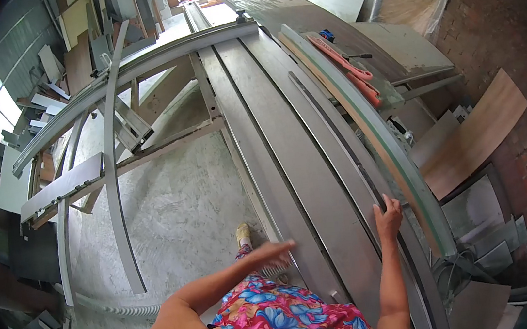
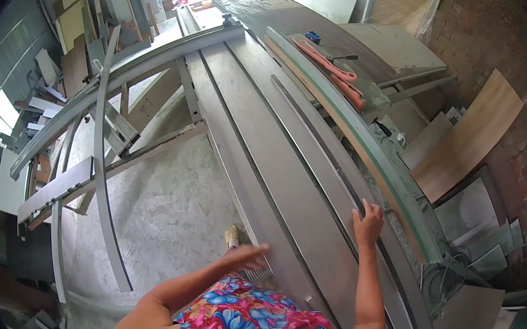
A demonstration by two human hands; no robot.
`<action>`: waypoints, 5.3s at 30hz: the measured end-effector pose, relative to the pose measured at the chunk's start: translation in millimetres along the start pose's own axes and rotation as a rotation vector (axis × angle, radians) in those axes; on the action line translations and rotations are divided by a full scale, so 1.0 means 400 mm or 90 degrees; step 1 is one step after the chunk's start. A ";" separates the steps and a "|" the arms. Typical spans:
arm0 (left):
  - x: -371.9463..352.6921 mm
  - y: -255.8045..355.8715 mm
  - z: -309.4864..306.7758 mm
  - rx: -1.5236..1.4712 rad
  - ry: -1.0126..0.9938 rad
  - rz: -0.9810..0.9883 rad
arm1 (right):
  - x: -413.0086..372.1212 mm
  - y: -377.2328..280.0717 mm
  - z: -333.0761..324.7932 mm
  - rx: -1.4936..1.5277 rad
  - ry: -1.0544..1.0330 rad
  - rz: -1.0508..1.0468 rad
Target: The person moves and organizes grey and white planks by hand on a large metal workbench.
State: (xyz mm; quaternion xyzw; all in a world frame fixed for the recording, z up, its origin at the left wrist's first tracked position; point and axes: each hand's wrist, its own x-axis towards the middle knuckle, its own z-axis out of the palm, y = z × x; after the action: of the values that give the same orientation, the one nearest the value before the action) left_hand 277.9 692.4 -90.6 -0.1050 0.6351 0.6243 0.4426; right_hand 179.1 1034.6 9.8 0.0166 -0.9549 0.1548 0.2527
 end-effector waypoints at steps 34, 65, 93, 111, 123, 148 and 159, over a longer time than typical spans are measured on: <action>0.038 0.123 -0.065 -0.169 0.226 0.224 | -0.179 0.193 -0.149 -0.054 0.067 0.129; -0.071 0.084 0.093 -0.092 0.192 0.146 | 0.202 -0.063 0.071 -0.049 0.065 0.134; -0.110 0.050 0.132 -0.078 0.110 0.144 | 0.317 -0.130 0.136 -0.023 0.048 0.193; -0.111 0.037 0.160 -0.100 0.106 0.211 | 0.340 -0.152 0.125 -0.067 0.058 0.095; -0.095 -0.004 0.143 -0.081 0.121 0.201 | 0.187 -0.154 -0.105 -0.015 0.120 -0.054; -0.168 0.408 0.179 0.581 0.720 0.632 | -0.867 0.395 -0.732 -0.211 0.233 0.404; 0.098 0.569 0.452 0.853 0.293 0.691 | -0.899 0.520 -0.696 -0.255 0.135 0.486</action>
State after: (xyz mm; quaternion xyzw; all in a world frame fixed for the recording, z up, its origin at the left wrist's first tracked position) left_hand 176.9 914.0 72.6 0.3680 0.9021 0.2094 -0.0837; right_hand 602.6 1300.6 4.3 -0.4025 -0.8726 0.0501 0.2722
